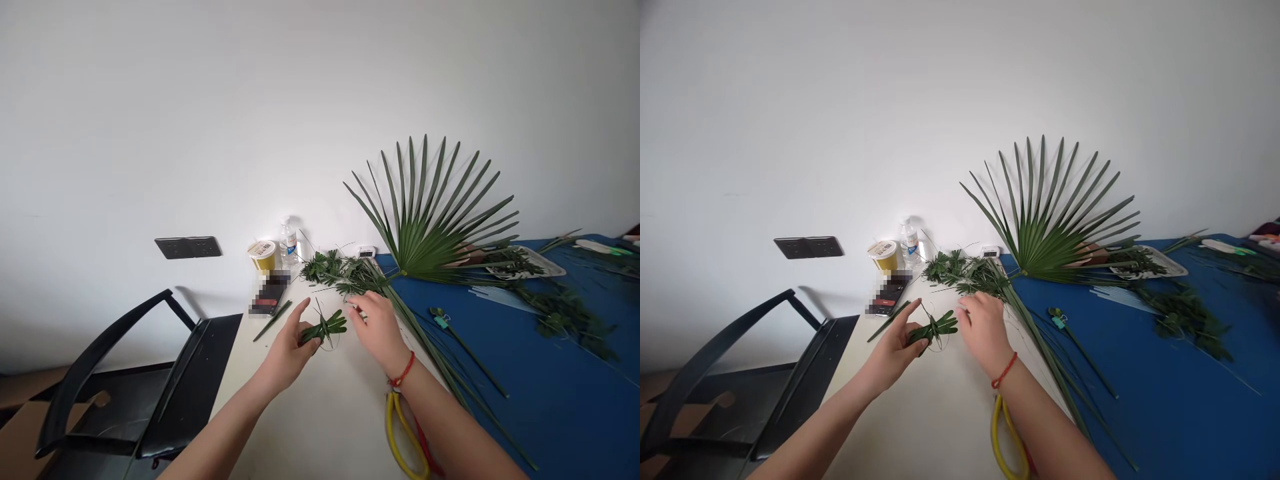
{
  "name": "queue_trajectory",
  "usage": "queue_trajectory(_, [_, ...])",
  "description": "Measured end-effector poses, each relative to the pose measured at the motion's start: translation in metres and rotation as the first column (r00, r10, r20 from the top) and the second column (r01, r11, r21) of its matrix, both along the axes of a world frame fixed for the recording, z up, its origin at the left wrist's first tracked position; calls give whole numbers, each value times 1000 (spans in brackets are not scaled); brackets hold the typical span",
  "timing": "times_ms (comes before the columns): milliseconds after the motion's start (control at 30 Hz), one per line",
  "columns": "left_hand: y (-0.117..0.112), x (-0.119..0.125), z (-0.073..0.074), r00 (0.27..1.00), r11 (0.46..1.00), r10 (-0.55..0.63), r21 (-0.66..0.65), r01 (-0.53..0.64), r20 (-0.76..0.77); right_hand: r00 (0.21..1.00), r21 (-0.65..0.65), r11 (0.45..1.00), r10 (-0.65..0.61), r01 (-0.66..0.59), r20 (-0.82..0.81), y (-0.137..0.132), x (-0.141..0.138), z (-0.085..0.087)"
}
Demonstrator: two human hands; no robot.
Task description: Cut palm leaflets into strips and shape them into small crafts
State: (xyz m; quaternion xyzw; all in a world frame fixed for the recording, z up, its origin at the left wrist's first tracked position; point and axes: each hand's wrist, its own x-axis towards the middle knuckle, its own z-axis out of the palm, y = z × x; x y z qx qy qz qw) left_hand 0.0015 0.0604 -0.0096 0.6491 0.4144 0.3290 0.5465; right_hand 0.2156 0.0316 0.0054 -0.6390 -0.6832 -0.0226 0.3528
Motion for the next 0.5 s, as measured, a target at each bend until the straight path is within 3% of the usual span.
queue_trajectory(167, [1,11,1,997,998,-66,27,65,29,942,-4,994,106,-113,-317,-8,-24,7])
queue_trajectory(300, [4,15,1,996,999,-38,12,37,84,909,-19,994,89,-106,-408,-2,-27,1])
queue_trajectory(500, [14,17,-2,954,963,257,-127,-239,156,877,-39,999,-35,19,-478,6,-18,-3])
